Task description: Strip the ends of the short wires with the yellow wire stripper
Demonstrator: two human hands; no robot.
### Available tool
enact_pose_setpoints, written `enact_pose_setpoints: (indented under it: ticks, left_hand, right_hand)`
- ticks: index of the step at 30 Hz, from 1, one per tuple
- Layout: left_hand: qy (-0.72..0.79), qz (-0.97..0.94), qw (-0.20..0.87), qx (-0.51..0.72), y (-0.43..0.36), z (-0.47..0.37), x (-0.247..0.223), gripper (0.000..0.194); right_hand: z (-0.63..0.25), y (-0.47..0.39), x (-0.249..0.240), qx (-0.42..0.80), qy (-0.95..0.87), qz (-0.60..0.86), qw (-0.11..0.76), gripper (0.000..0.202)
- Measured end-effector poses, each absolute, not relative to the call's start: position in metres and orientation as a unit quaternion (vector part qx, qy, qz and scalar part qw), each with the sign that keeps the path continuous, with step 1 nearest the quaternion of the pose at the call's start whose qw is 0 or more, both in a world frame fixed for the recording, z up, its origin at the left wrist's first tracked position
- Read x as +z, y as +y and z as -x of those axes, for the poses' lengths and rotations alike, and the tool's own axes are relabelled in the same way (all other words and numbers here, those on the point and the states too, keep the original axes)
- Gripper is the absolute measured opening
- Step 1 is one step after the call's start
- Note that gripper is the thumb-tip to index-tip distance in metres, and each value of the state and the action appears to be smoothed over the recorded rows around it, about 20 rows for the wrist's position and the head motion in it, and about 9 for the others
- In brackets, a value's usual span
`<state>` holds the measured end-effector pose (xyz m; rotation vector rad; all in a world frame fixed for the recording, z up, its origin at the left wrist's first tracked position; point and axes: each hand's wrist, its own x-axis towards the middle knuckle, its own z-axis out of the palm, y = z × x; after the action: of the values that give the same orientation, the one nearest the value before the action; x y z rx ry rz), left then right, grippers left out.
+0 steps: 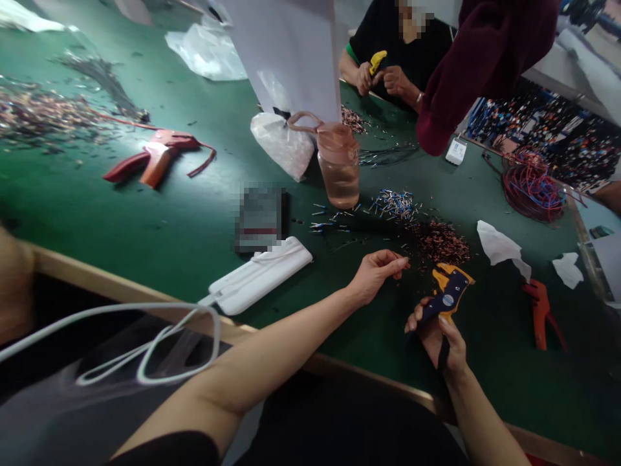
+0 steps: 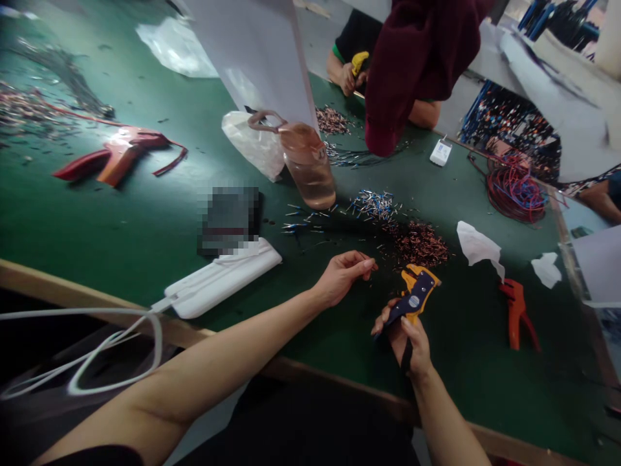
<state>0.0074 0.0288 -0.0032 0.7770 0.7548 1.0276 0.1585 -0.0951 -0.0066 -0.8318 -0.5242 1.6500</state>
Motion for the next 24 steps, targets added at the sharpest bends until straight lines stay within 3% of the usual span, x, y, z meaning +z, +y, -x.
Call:
enact_pose_setpoints:
  ticks: [11,24]
  left_hand:
    - [0.366,-0.433,0.680,0.465,0.011,-0.013,-0.002,0.032]
    - [0.339,-0.474,0.668,0.463,0.004,-0.011,0.004,0.027]
  right_hand:
    - [-0.146,-0.098,-0.006,0.635,-0.300,0.437,0.561,0.037]
    - [-0.141,-0.089,-0.005,0.529,-0.355,0.558,0.531,0.021]
